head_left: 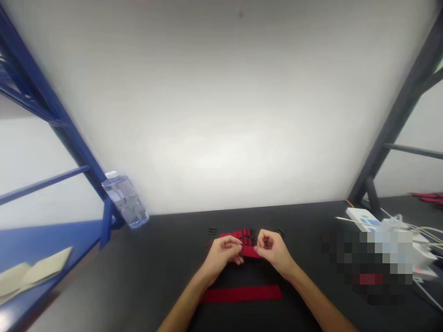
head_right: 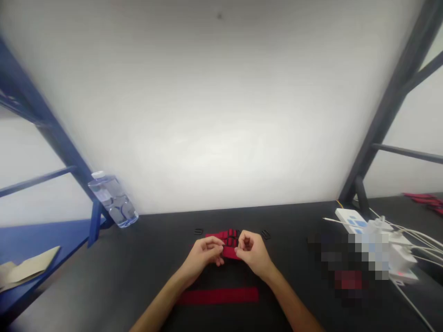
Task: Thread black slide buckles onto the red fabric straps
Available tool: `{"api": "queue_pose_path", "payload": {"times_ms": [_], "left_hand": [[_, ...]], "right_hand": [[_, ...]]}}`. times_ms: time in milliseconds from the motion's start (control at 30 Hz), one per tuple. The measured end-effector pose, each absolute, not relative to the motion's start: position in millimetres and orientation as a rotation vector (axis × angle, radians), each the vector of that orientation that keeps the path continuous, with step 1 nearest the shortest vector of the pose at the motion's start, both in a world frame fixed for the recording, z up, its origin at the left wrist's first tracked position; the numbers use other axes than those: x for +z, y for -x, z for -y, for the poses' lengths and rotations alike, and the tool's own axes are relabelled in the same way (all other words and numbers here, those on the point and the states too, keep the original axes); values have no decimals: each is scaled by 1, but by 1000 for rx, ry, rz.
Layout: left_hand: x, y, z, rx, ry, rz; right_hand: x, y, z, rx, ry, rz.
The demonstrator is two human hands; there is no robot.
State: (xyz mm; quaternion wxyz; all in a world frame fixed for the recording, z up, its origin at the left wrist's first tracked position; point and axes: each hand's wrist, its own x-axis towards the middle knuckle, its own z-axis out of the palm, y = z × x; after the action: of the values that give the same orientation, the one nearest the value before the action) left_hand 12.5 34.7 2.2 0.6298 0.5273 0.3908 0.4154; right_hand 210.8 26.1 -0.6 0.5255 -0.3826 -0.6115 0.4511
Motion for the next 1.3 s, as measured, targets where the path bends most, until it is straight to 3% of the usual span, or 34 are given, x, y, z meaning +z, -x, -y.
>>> {"api": "queue_pose_path", "payload": {"times_ms": [433,700,1300], "left_hand": [[7,-14,-32,933,-1214,-868],[4,-12,-34,951,-1231,-833],[8,48,-51,786,-1599,-1267]], "right_hand": [[2,-207,-23,1171,854,1478],[10,-198,-11,696,939,1792],[-1,-212,-22,570,1065,1991]]}}
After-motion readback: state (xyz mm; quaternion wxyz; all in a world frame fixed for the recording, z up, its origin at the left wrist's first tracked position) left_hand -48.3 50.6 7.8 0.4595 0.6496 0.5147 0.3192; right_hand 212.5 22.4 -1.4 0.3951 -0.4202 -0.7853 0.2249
